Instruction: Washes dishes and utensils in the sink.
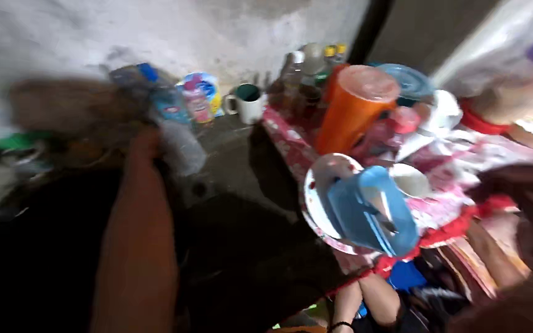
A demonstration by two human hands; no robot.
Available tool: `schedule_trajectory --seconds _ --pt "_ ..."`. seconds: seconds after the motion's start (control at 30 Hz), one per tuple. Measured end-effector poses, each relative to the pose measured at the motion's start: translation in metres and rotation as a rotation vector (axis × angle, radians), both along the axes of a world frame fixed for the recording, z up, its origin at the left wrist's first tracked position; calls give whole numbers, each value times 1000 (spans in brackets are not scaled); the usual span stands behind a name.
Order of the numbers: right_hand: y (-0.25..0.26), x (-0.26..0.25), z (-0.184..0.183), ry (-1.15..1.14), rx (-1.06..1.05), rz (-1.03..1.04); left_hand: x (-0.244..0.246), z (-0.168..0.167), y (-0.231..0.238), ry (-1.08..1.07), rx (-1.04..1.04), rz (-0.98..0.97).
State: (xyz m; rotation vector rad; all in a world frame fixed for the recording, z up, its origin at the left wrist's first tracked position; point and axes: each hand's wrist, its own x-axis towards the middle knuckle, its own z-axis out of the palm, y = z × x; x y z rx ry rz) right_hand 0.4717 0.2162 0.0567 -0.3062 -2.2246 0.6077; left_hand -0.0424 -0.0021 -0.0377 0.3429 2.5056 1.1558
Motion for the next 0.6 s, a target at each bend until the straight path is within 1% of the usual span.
schedule_trajectory --seconds 0.03,0.1,0.17,0.23,0.3,0.4,0.5,0.53,0.6 --pt "-15 -5 4 -33 -24 116 2 11 -3 -66 -16 13" --pt "-47 -22 10 -110 -133 376 -5 16 -3 -84 -49 -27" --pt "-79 -47 7 -192 -168 501 -21 3 2 -175 56 15" --pt "-99 -79 -5 -247 -114 567 -32 -7 4 -299 189 75" --pt "-111 -114 -26 -238 -53 588 -32 -4 5 -339 187 92" --pt "-129 -168 -41 -303 -91 547 -34 -1 9 -298 69 52" --pt "-140 -226 -56 -465 -258 430 -36 -4 9 -237 12 -13" --pt "-139 -247 -67 -514 -313 376 -35 -3 9 -218 -9 -32" --pt "-130 -293 -93 -534 -397 274 -32 -1 9 -201 -22 -69"
